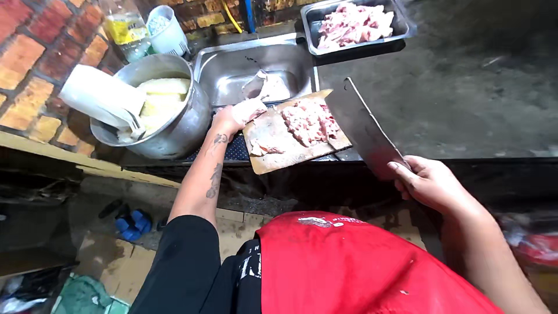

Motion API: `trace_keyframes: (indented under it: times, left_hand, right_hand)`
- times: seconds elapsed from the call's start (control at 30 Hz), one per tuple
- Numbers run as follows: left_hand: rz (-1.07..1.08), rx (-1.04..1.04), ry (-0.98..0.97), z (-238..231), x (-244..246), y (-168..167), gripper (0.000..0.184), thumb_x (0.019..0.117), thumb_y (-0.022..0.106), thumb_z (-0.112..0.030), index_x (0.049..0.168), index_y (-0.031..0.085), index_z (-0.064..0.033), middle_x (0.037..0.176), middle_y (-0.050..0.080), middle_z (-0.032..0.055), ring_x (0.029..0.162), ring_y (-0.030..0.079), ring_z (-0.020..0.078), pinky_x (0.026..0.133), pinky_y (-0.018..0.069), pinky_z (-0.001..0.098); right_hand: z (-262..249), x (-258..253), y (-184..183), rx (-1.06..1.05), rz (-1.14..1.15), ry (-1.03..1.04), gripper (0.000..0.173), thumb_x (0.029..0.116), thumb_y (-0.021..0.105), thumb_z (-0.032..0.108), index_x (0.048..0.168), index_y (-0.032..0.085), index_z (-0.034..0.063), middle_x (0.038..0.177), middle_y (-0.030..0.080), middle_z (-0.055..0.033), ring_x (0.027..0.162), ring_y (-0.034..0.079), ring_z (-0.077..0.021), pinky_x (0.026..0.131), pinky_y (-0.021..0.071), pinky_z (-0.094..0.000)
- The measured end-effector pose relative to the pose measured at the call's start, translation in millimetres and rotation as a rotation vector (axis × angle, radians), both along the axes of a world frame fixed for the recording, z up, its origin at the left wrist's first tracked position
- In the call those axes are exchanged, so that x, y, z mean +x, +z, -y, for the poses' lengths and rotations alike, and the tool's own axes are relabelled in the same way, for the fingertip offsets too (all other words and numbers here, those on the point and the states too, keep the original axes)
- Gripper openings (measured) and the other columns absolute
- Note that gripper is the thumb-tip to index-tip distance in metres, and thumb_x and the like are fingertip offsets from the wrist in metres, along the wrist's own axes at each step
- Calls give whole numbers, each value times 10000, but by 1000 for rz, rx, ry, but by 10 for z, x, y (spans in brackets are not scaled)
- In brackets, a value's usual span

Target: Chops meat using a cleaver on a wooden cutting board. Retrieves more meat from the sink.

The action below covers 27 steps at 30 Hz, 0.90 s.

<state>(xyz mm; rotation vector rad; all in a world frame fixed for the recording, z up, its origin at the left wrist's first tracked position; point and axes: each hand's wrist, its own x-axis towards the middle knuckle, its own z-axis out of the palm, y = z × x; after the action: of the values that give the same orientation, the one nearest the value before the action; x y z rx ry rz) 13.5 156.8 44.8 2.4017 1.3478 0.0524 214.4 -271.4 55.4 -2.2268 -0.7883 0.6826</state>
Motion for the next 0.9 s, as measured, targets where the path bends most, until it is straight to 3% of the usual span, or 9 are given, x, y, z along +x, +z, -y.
trace_keyframes:
  times: [0.07, 0.1, 0.2, 0.3, 0.4, 0.5, 0.6, 0.8, 0.9]
  left_hand:
    - [-21, 143, -107, 175, -19, 77, 610, 864, 805, -270, 1394, 612, -36, 1460, 519, 285, 1385, 439, 512, 1066, 408, 705]
    - [13, 167, -211, 280, -32, 102, 529, 892, 771, -235, 1362, 637, -31, 1404, 569, 274, 1350, 480, 503, 1044, 430, 695]
    - [61, -61, -619, 530, -3, 18, 482, 914, 779, -181, 1344, 642, -10, 1334, 646, 233, 1273, 597, 414, 1099, 438, 608]
    - [-3, -110, -783, 702, 114, -110, 404, 892, 794, -181, 1247, 706, -11, 1290, 660, 214, 1247, 608, 379, 1097, 443, 568]
    - [-27, -155, -662, 800, 189, -81, 309, 933, 765, -247, 1124, 724, -7, 1045, 727, 192, 974, 710, 342, 905, 551, 563]
    - [145, -313, -446, 826, 195, -91, 335, 949, 740, -253, 1046, 705, 66, 981, 693, 236, 946, 668, 365, 901, 511, 579]
    - [385, -410, -114, 959, 224, -156, 350, 931, 772, -269, 1032, 695, 57, 933, 695, 189, 846, 679, 277, 840, 557, 490]
    - [636, -608, 190, 1273, 298, -384, 647, 924, 763, -102, 1455, 403, -16, 1081, 671, 261, 781, 743, 278, 747, 644, 415]
    - [688, -555, 141, 1334, 257, -391, 513, 937, 688, -9, 1407, 481, 1, 1027, 661, 207, 771, 728, 245, 748, 642, 397]
  right_hand:
    - [-99, -19, 40, 16, 10, 36, 288, 1103, 493, 236, 996, 619, 1, 623, 538, -16, 508, 547, -67, 529, 503, -254]
    - [-147, -34, 55, 12, 10, 51, 280, 1104, 494, 231, 997, 618, 4, 620, 538, -13, 508, 550, -62, 530, 506, -248]
    - [-284, -76, 85, -5, 16, 96, 265, 1103, 499, 210, 998, 622, 1, 621, 551, -24, 510, 556, -75, 533, 509, -265]
    - [-417, -104, 112, -37, 47, 153, 279, 1103, 504, 221, 994, 620, -8, 636, 560, -47, 523, 560, -104, 555, 515, -302]
    - [-503, -134, 120, -41, 52, 196, 279, 1104, 503, 226, 995, 622, -1, 648, 565, -46, 536, 572, -107, 568, 525, -302]
    - [-573, -172, 107, -20, 53, 217, 273, 1103, 502, 211, 985, 618, -6, 641, 563, -43, 532, 572, -101, 567, 528, -295]
    - [-660, -214, 84, -11, 67, 220, 274, 1104, 503, 219, 979, 611, 0, 645, 572, -51, 541, 584, -113, 575, 533, -307]
    - [-948, -407, -40, 6, 55, 180, 319, 1121, 459, 279, 1106, 605, -4, 699, 611, -102, 574, 635, -190, 602, 574, -385]
    - [-1101, -533, -77, -23, 15, 185, 340, 1134, 403, 291, 1187, 590, 11, 710, 613, -118, 560, 636, -211, 591, 580, -399]
